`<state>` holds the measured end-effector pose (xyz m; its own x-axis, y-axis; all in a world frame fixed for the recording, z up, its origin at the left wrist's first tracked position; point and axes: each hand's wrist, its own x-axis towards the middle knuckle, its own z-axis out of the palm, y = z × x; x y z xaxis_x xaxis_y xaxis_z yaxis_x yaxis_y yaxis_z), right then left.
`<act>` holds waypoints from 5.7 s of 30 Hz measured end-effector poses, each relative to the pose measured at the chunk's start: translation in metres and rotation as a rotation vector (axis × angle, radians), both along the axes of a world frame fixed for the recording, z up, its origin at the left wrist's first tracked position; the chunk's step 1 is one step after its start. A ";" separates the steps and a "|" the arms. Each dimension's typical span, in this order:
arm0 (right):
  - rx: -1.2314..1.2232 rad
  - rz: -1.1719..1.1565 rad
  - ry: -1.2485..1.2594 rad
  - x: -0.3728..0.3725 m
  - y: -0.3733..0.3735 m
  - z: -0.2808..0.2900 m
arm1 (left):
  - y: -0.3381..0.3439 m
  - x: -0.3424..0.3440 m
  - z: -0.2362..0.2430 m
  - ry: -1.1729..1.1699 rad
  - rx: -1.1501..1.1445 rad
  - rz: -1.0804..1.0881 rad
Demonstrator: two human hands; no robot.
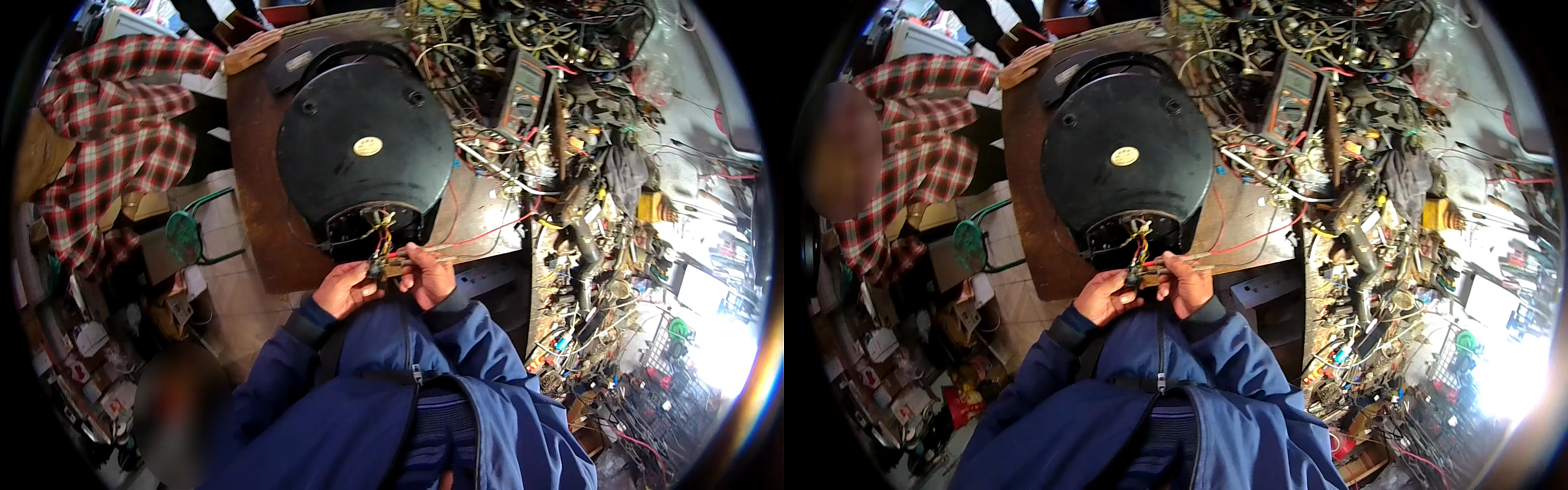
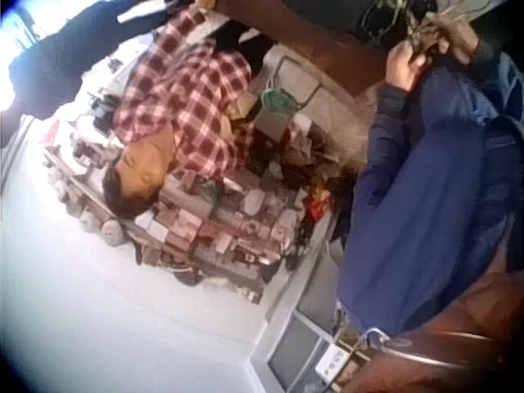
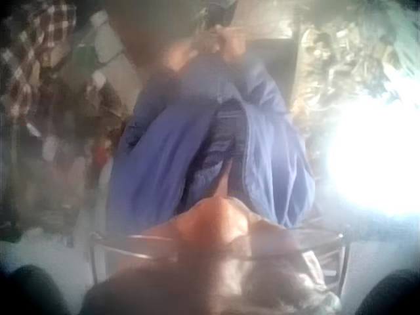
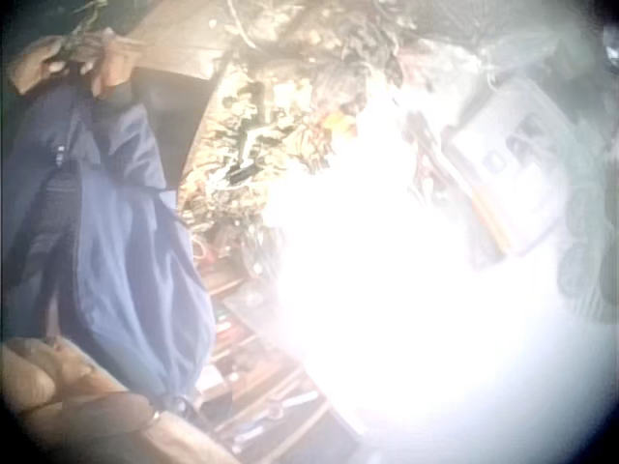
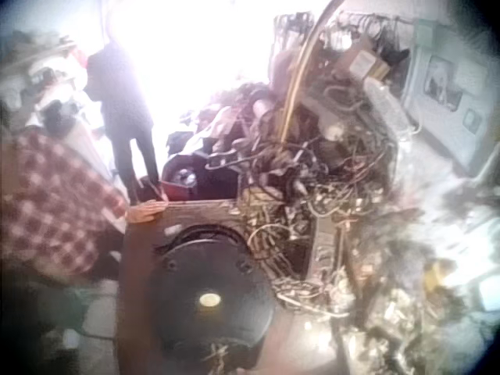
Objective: The person repairs a black circular electronic device by connecting and testing wires with a multimeter. They manipulate the internal wiring, secure connections, and then close the device's cover.
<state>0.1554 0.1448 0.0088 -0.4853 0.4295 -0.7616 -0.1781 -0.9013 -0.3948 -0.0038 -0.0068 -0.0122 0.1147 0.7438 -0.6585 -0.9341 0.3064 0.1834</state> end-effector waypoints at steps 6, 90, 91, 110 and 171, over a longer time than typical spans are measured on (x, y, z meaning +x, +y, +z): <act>-0.042 0.003 0.004 0.002 0.002 0.002 | 0.004 0.001 0.000 -0.026 0.020 0.010; 0.791 0.720 -0.213 -0.033 0.064 0.036 | 0.042 0.015 0.076 1.608 -0.017 -0.410; 0.796 0.706 -0.199 -0.032 0.064 0.036 | 0.044 0.013 0.078 1.617 -0.020 -0.444; 0.782 0.491 -0.270 -0.017 0.035 0.013 | 0.076 -0.016 0.059 1.960 0.138 -0.062; 0.578 0.481 -0.183 -0.044 0.048 0.005 | 0.077 -0.020 0.059 2.222 0.360 -0.164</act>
